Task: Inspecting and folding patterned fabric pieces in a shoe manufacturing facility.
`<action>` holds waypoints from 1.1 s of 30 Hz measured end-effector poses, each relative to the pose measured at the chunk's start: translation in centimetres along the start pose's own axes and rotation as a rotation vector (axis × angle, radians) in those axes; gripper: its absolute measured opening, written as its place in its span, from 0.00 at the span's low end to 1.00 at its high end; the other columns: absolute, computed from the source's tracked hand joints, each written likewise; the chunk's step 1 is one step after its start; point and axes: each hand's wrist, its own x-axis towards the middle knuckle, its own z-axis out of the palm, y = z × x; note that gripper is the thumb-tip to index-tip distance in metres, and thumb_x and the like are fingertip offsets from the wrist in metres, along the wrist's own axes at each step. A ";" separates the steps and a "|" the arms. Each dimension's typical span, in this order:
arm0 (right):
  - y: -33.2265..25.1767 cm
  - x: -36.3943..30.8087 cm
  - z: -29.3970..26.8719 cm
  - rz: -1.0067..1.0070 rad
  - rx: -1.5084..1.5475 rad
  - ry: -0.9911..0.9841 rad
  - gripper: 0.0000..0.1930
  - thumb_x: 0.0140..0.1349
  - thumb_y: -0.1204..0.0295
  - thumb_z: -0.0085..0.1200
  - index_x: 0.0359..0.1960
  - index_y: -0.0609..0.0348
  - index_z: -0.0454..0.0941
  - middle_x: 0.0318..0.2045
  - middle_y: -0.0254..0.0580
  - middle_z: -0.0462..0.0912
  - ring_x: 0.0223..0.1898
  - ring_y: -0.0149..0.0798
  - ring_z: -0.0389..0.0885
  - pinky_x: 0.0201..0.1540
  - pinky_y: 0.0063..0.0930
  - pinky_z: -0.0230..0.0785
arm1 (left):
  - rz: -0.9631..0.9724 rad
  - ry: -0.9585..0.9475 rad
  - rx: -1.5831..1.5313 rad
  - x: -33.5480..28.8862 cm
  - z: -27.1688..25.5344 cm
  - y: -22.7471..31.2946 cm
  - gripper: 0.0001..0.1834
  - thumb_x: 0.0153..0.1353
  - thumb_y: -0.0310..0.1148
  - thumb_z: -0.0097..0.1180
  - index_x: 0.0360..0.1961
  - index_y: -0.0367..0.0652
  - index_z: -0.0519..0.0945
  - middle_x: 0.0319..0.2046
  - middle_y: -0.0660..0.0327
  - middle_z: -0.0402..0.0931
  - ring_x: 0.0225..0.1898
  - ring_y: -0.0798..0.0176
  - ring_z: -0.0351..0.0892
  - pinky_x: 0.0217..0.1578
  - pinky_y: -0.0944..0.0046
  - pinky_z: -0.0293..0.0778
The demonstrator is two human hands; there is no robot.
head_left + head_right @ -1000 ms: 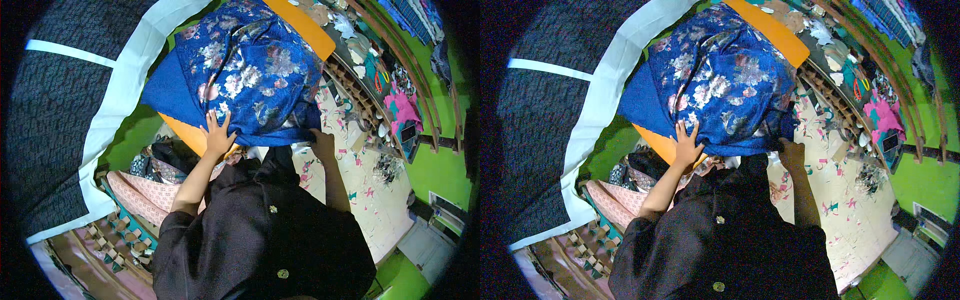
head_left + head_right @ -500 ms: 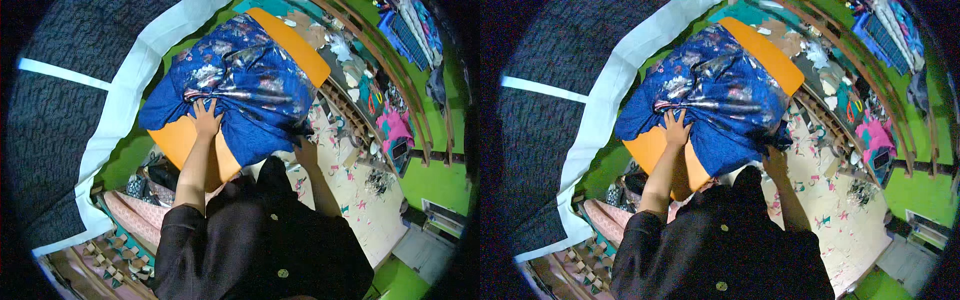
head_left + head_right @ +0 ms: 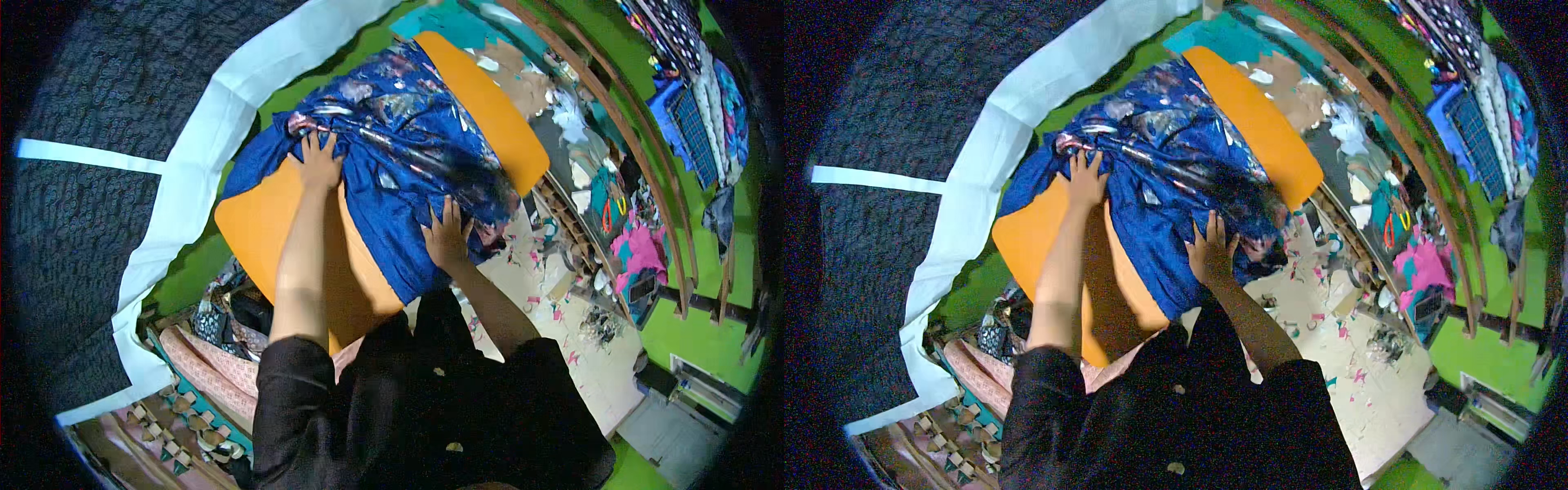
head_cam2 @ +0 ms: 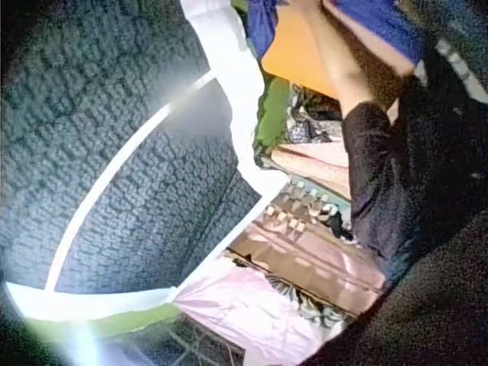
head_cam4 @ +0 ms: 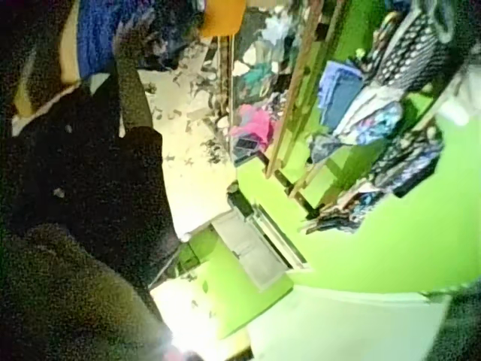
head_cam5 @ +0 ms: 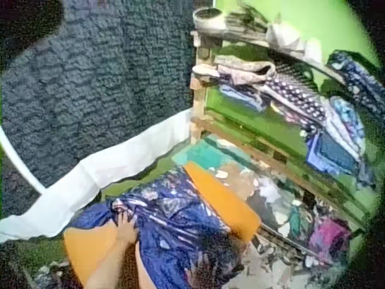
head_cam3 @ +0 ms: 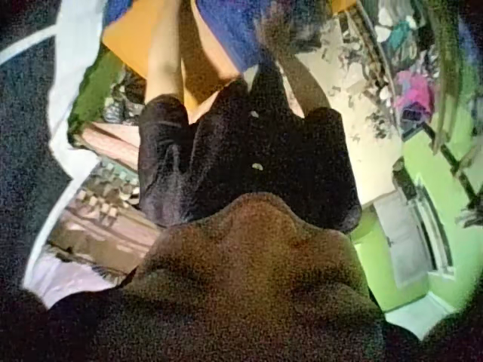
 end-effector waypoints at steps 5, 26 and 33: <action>-1.1 4.2 -0.4 0.067 0.012 -0.005 0.30 0.56 0.59 0.46 0.61 0.36 0.52 0.60 0.52 0.48 0.61 0.50 0.48 0.53 0.68 0.42 | -0.183 0.308 -0.520 -5.9 -1.5 1.7 0.33 0.49 0.40 0.56 0.56 0.47 0.61 0.58 0.49 0.51 0.61 0.48 0.46 0.54 0.32 0.33; -4.3 -2.1 -9.3 -0.296 0.048 0.236 0.16 0.49 0.67 0.49 0.42 0.46 0.73 0.33 0.37 0.77 0.39 0.38 0.74 0.47 0.54 0.55 | 0.442 0.194 -0.482 -17.3 -6.9 8.1 0.30 0.44 0.26 0.54 0.52 0.56 0.67 0.50 0.63 0.66 0.54 0.62 0.62 0.53 0.39 0.42; -1.0 -6.0 -13.1 -0.177 0.130 0.024 0.22 0.35 0.68 0.59 0.39 0.50 0.73 0.33 0.37 0.78 0.38 0.41 0.73 0.38 0.42 0.55 | 0.728 0.161 -0.318 -16.6 -11.7 6.5 0.16 0.41 0.23 0.54 0.33 0.55 0.78 0.28 0.69 0.75 0.35 0.67 0.74 0.54 0.43 0.44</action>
